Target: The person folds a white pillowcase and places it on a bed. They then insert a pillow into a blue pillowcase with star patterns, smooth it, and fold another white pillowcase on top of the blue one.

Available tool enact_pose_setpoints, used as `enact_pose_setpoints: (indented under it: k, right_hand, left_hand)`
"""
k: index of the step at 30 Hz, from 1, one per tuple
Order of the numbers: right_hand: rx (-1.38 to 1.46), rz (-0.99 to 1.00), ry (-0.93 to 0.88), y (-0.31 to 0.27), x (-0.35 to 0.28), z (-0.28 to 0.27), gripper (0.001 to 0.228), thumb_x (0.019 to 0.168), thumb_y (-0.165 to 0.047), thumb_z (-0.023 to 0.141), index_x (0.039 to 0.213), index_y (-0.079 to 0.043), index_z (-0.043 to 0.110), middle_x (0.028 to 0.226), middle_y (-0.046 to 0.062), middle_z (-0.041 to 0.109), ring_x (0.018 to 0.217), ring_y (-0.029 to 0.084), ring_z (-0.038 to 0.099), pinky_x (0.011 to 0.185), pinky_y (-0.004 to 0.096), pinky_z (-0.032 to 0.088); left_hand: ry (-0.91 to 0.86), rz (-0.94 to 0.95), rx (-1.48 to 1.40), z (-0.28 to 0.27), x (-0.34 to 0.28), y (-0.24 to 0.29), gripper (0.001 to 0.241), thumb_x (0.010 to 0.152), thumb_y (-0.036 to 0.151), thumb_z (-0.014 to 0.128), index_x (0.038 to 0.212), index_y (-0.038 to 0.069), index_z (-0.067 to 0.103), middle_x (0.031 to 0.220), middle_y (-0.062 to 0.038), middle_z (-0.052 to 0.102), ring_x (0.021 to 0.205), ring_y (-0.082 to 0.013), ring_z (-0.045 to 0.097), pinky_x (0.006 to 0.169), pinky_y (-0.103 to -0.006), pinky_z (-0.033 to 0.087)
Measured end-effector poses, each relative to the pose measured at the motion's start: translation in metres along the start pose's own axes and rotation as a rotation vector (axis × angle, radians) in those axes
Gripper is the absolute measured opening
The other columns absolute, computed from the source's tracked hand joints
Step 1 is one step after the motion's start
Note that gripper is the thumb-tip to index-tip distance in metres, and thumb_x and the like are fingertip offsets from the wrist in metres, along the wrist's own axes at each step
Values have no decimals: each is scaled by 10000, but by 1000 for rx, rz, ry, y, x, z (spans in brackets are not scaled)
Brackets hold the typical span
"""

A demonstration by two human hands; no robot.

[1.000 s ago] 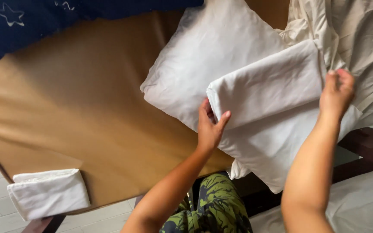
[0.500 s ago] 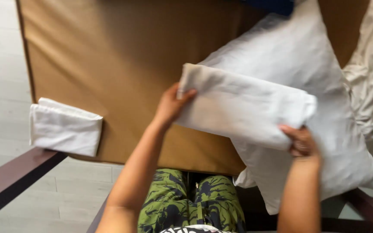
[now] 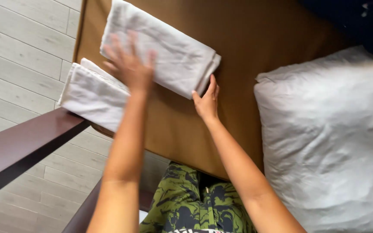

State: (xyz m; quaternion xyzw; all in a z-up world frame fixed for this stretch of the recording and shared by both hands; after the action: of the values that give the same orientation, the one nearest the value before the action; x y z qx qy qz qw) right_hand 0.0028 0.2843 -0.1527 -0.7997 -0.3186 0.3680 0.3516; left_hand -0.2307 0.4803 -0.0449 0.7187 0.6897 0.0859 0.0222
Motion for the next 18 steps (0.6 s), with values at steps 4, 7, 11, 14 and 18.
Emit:
enact_pose_setpoints:
  k: [4, 7, 11, 14, 18]
  right_hand:
    - [-80, -89, -106, 12, 0, 16, 863, 848, -148, 765, 1579, -4, 331, 1540, 260, 427, 1385, 397, 475, 1133, 434, 426]
    - [22, 10, -231, 9, 2, 4, 738, 876, -133, 692, 1562, -91, 423, 1499, 155, 541, 1294, 291, 591, 1090, 374, 476]
    - [179, 162, -450, 28, -4, -16, 447, 964, -126, 660, 1409, -142, 616, 1338, 56, 694, 1110, 154, 680, 976, 288, 537]
    - [217, 198, -377, -3, -22, -76, 377, 990, -84, 605, 1364, -112, 640, 1288, 42, 710, 1122, 126, 674, 981, 264, 520]
    - [147, 21, -125, -6, -56, -173, 301, 1018, -69, 588, 1309, -63, 666, 1227, 61, 705, 1080, 150, 694, 956, 274, 533]
  left_hand:
    - [-244, 138, -91, 45, -73, 65, 961, 861, 809, 619, 1630, 415, 200, 1701, -92, -85, 1523, -478, -146, 1043, -902, 28]
    - [-362, 167, -6, 60, -78, 65, 994, 840, 852, 561, 1631, 441, 120, 1697, -25, -138, 1521, -448, -189, 1041, -911, 7]
    - [-568, 37, 145, 71, -40, 33, 931, 948, 850, 459, 1668, 459, 17, 1733, 27, -141, 1553, -419, -199, 1117, -887, -17]
    - [-629, -11, 140, 70, 2, 1, 897, 972, 800, 474, 1688, 463, 53, 1757, 17, -129, 1581, -404, -183, 1172, -842, -56]
    - [-654, -23, 150, 71, 4, 6, 875, 975, 693, 529, 1700, 429, 116, 1763, -16, -106, 1589, -413, -161, 1198, -813, -64]
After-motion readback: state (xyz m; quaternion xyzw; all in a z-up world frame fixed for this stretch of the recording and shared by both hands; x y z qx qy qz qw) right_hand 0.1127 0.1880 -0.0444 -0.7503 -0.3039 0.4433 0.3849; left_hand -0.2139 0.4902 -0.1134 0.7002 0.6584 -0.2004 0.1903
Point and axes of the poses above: each hand's wrist, its own x-axis towards the middle knuckle, its own z-axis out of the palm, y = z × x, the point moved 9 cm from there along x, towards the middle knuckle
